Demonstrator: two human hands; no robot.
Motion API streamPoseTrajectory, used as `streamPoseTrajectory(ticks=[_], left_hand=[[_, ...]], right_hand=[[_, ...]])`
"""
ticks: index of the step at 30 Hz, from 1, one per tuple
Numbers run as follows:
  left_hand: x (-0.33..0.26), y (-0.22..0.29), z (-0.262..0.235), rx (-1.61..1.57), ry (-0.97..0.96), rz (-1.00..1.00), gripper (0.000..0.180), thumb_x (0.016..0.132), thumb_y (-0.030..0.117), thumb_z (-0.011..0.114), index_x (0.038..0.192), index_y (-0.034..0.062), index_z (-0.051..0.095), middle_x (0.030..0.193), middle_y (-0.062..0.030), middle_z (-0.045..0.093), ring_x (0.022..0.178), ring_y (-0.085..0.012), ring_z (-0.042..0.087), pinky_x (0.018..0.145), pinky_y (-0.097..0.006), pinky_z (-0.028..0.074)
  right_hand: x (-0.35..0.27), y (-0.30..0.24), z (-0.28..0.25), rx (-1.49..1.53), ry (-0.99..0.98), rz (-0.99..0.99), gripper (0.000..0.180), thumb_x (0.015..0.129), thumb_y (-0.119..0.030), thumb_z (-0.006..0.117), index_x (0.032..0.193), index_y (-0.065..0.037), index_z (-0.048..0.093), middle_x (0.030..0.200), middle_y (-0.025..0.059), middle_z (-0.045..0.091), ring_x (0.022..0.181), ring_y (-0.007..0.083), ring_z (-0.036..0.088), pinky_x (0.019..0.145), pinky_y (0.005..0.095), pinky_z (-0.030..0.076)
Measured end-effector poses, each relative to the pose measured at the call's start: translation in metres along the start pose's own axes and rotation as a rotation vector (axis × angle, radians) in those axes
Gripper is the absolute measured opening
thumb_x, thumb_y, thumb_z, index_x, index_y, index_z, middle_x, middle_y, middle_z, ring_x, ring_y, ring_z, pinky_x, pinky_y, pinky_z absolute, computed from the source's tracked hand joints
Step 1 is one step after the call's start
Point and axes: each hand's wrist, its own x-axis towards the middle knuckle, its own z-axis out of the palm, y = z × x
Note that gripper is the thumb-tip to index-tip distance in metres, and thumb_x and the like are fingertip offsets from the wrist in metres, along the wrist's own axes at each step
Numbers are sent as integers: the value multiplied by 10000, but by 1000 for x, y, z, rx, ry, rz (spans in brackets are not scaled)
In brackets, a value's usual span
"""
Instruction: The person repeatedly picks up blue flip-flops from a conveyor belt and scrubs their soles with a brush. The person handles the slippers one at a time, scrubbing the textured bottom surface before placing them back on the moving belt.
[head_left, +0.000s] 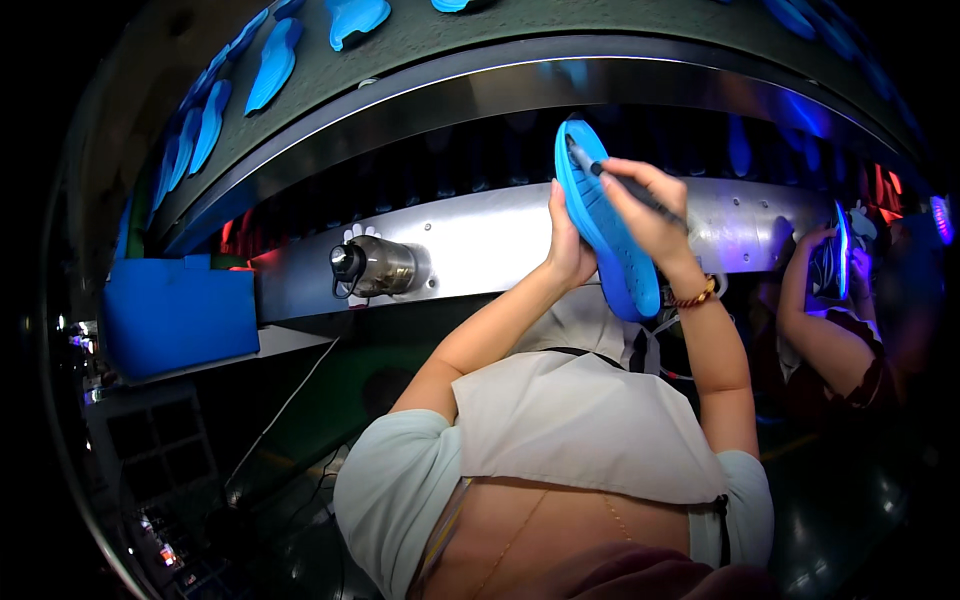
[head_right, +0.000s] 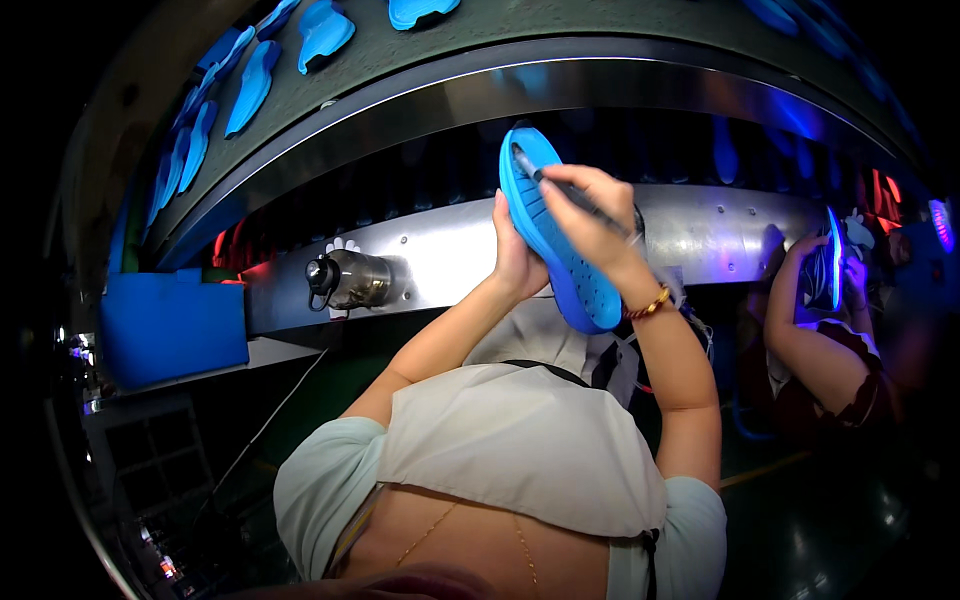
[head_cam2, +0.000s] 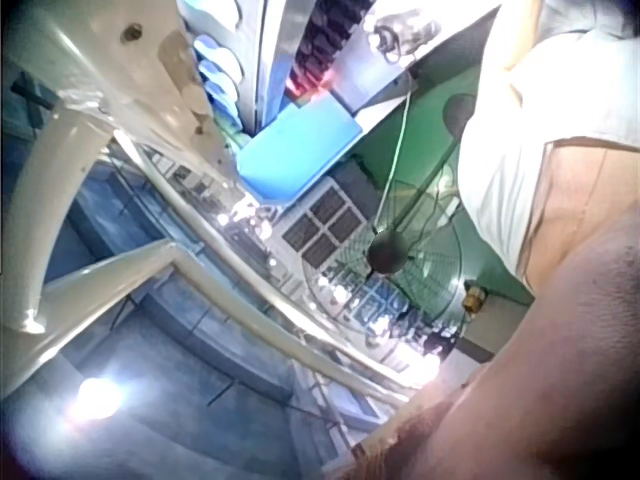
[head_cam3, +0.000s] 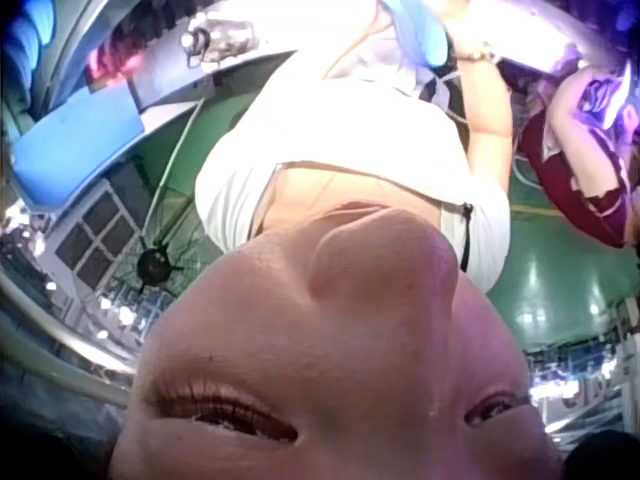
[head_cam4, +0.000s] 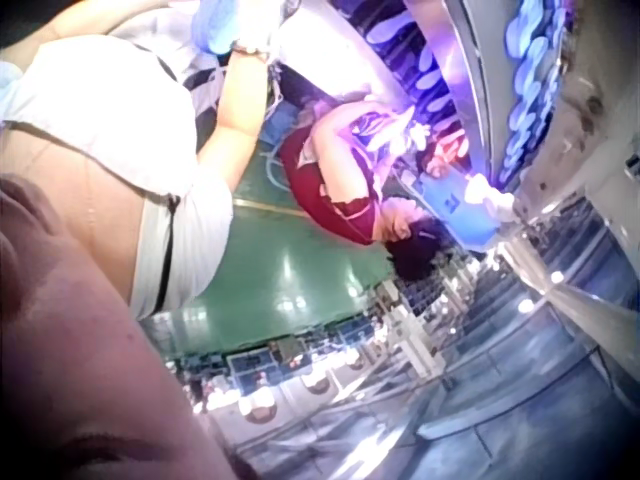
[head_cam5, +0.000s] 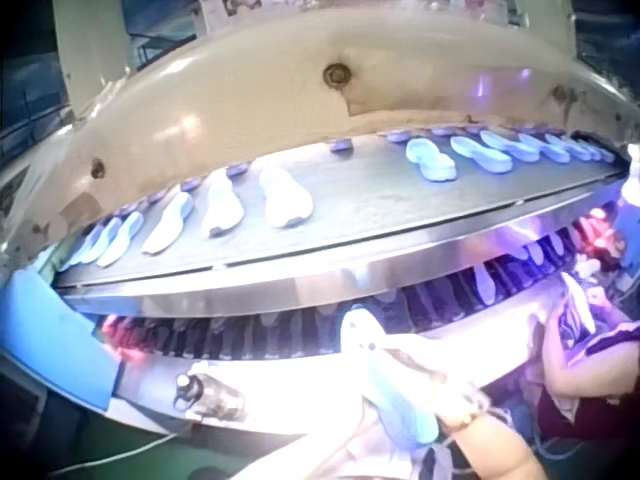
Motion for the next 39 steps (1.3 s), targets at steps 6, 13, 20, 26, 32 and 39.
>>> streamPoseTrajectory(ticks=[6, 13, 20, 26, 32, 39], left_hand=[[4, 50, -41, 42, -140, 13, 877, 752, 719, 81, 1173, 28, 420, 982, -185, 555, 906, -302, 551, 816, -426, 443], [-17, 41, -11, -128, -177, -274, 950, 707, 767, 62, 1270, 50, 330, 1117, -214, 490, 981, -367, 514, 844, -460, 429], [-22, 57, 4, -130, -232, -192, 880, 747, 731, 114, 1281, 62, 320, 1189, -180, 449, 1050, -296, 486, 888, -444, 407], [-11, 65, 8, -97, -349, -51, 999, 673, 797, 67, 1192, 13, 403, 960, -208, 564, 808, -321, 588, 724, -433, 492], [4, 73, 6, -80, -319, 163, 1077, 605, 851, 87, 1166, -9, 412, 938, -239, 562, 807, -336, 586, 702, -432, 497], [11, 86, 4, -134, -432, 334, 1011, 633, 831, 131, 1149, 29, 466, 964, -235, 559, 790, -328, 563, 741, -439, 448]], right_hand=[[-57, -18, -18, -102, -409, -120, 147, 646, -35, 640, 792, -18, 637, 801, 139, 636, 769, 264, 622, 716, 312, 483], [-1, -45, -33, 288, -144, 190, 171, 739, -32, 617, 902, 16, 628, 808, 73, 637, 715, 107, 586, 646, 221, 470], [-10, -53, -39, 389, -525, -28, 174, 717, -12, 623, 888, 19, 625, 862, 121, 636, 786, 149, 603, 705, 257, 479], [-12, -54, -41, 167, -590, -237, 197, 658, -8, 657, 854, -4, 639, 857, 144, 633, 851, 235, 604, 803, 313, 444], [-8, -37, -45, 68, -452, -163, 227, 644, -33, 680, 869, -59, 661, 888, 54, 639, 865, 196, 536, 776, 299, 426], [-17, -34, -51, 35, -345, -98, 217, 655, -33, 677, 869, -61, 658, 874, 47, 650, 810, 169, 516, 744, 276, 412]])
